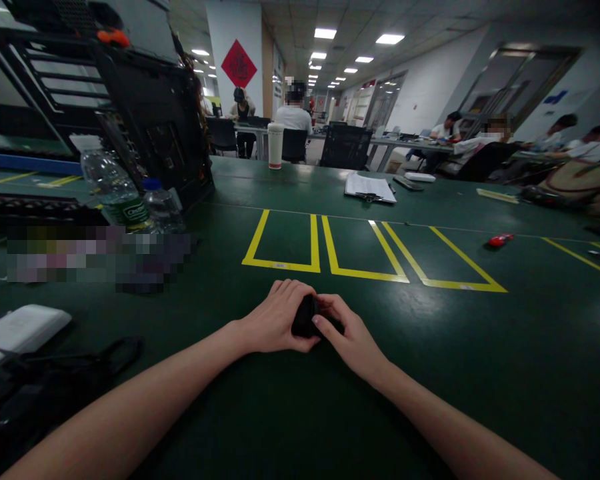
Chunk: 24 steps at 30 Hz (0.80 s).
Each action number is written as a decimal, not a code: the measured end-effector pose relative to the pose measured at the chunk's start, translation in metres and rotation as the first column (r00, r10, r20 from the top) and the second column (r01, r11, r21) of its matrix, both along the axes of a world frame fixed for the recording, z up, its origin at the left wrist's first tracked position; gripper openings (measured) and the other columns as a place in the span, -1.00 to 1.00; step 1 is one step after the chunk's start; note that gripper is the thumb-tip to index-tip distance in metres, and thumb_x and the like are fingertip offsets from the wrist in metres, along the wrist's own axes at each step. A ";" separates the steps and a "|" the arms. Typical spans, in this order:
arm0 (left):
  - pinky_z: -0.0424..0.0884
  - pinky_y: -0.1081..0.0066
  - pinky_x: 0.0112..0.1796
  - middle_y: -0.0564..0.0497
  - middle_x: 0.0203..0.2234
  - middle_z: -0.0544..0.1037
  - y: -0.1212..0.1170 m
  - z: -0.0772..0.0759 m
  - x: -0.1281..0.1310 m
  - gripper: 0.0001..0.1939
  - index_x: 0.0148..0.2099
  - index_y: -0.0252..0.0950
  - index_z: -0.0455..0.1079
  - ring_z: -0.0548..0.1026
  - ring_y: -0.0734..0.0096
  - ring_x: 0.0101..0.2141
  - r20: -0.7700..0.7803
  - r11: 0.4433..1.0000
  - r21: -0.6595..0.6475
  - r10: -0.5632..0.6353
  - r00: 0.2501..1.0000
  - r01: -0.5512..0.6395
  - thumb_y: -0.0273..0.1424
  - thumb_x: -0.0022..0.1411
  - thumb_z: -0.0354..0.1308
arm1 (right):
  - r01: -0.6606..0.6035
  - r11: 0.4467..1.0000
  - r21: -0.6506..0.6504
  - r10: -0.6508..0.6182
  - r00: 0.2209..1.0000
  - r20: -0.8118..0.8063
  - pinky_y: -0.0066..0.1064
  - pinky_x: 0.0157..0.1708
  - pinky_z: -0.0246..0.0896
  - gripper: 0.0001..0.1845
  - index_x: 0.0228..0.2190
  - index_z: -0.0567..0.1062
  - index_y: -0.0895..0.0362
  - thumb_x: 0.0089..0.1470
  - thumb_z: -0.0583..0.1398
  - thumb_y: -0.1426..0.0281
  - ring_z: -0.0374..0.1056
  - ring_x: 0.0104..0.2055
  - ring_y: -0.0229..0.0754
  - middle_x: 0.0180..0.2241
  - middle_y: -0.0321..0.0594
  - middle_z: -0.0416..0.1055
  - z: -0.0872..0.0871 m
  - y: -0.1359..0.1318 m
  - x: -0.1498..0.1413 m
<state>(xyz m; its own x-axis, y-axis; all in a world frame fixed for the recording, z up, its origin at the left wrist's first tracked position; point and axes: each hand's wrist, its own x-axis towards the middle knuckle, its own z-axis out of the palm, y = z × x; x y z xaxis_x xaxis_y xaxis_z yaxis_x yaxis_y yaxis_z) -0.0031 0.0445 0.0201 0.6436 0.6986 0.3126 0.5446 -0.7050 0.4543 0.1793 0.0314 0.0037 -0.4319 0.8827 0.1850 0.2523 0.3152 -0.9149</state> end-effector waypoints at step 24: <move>0.21 0.29 -0.20 -0.06 -0.21 0.31 0.002 -0.002 0.001 -0.48 -0.07 -0.30 0.11 0.30 0.26 -0.24 -0.018 1.000 0.011 0.021 1.000 -0.021 -0.22 -0.02 0.21 | 0.017 0.984 0.176 -0.024 0.999 0.039 -0.24 -0.11 0.20 -0.82 -0.25 0.33 0.07 0.04 0.14 0.46 0.25 -0.13 -0.15 -0.20 -0.24 0.27 -0.002 0.001 0.004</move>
<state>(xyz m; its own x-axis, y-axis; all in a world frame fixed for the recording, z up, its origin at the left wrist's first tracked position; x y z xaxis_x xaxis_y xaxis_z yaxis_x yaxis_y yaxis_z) -0.0024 0.0465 0.0176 0.6343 0.7087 0.3090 0.5674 -0.6982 0.4365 0.1828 0.0329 0.0012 -0.4247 0.8466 0.3207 0.2959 0.4646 -0.8346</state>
